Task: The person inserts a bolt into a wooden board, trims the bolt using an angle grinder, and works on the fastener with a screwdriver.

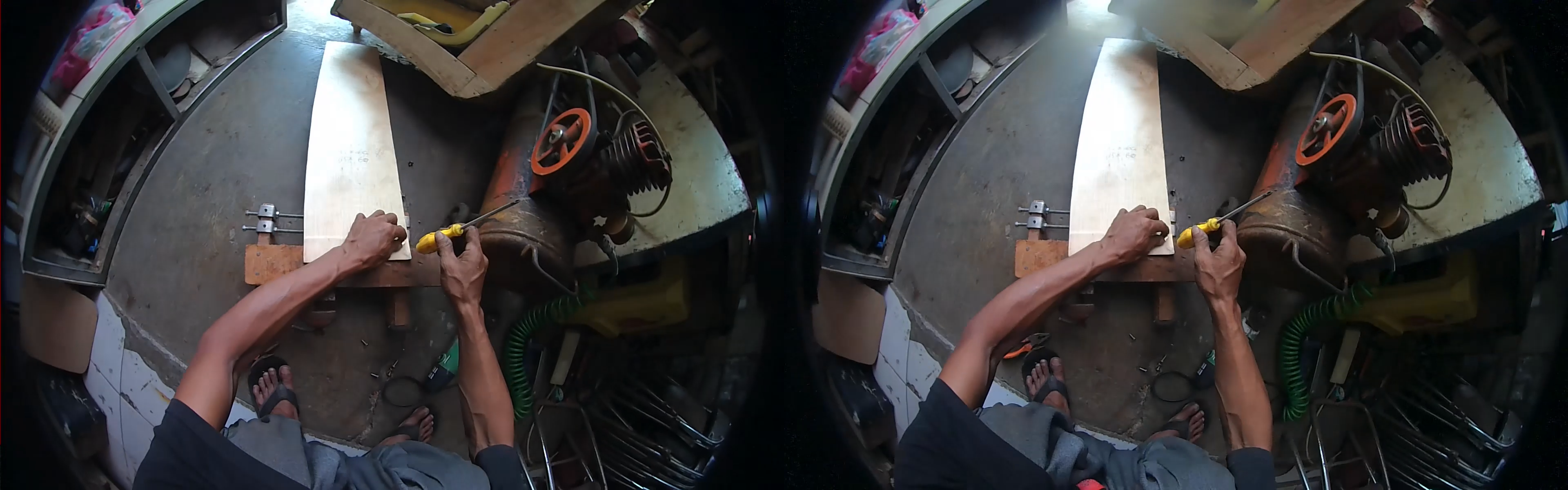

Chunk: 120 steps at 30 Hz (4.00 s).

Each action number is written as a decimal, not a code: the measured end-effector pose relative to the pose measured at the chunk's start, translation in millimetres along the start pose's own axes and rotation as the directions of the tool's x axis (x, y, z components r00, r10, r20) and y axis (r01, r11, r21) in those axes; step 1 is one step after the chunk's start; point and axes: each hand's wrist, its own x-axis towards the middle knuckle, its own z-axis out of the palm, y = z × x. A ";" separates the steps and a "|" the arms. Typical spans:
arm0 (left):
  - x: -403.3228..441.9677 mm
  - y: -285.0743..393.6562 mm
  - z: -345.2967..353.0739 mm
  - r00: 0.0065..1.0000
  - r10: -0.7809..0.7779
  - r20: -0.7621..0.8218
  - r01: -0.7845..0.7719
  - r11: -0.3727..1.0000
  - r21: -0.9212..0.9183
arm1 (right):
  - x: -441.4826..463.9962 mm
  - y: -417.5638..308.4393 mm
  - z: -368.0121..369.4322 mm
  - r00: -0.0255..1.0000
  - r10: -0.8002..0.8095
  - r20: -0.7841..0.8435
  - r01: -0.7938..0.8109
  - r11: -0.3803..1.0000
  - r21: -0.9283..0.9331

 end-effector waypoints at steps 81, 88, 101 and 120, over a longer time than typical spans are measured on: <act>-36.2 -15.1 -11.0 0.999 0.045 0.011 -0.045 0.997 0.069 | 22.4 -4.2 42.4 0.965 -0.223 0.136 0.238 0.965 -0.107; -32.3 -6.1 -20.3 0.998 0.046 0.034 -0.050 0.993 0.111 | 10.8 10.8 49.4 0.952 -0.300 0.069 0.304 0.950 -0.074; -39.2 -6.5 -8.1 0.996 0.094 0.014 -0.095 0.983 0.157 | 10.9 19.6 42.5 0.975 -0.091 0.203 0.130 0.973 -0.190; -128.4 64.6 -218.8 0.548 0.315 -0.775 0.106 0.893 0.438 | -108.9 -102.5 -66.1 0.975 -0.138 0.174 0.035 0.869 0.493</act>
